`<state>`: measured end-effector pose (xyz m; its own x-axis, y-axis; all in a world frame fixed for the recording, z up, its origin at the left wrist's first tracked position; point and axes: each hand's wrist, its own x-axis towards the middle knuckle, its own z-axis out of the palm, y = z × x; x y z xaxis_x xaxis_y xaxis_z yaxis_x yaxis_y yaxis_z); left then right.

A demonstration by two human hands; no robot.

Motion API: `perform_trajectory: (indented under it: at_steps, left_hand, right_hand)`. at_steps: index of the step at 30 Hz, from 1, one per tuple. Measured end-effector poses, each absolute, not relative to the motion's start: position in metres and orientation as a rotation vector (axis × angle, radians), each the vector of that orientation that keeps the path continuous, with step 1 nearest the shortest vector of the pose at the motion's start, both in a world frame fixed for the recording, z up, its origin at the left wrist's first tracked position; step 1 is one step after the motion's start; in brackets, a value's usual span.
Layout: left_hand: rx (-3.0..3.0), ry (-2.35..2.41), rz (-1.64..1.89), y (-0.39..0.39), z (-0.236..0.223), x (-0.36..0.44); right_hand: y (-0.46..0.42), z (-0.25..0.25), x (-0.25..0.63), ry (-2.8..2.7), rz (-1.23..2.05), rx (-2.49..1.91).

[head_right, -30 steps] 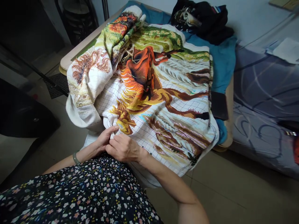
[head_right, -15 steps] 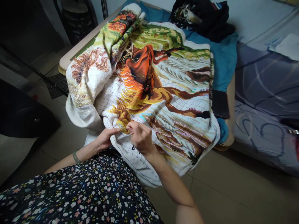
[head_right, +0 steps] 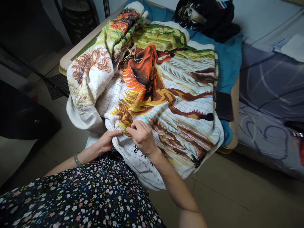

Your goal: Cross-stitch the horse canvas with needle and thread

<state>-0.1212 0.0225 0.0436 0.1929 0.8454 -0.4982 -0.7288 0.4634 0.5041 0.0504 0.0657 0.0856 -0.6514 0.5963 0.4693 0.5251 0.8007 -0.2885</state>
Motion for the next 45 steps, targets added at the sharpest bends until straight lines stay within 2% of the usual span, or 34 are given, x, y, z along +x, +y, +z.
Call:
perform_trajectory:
  at_steps: [16,21,32,45]
  left_hand:
    - [0.173,0.794,1.123,0.021,0.042,-0.121]
    - [0.188,0.808,1.131,0.022,0.042,-0.121]
    - [0.168,0.824,1.136,0.024,0.045,-0.121]
    - [0.17,0.854,1.106,0.027,0.044,-0.121]
  right_hand:
    - [0.067,0.092,0.039,-2.602,-0.102,-0.809]
    - [0.078,0.093,0.041,-2.627,0.0,-0.734]
    - [0.096,0.087,0.04,-2.645,-0.073,-0.577]
    - [0.113,0.062,0.044,-2.545,0.132,-0.486]
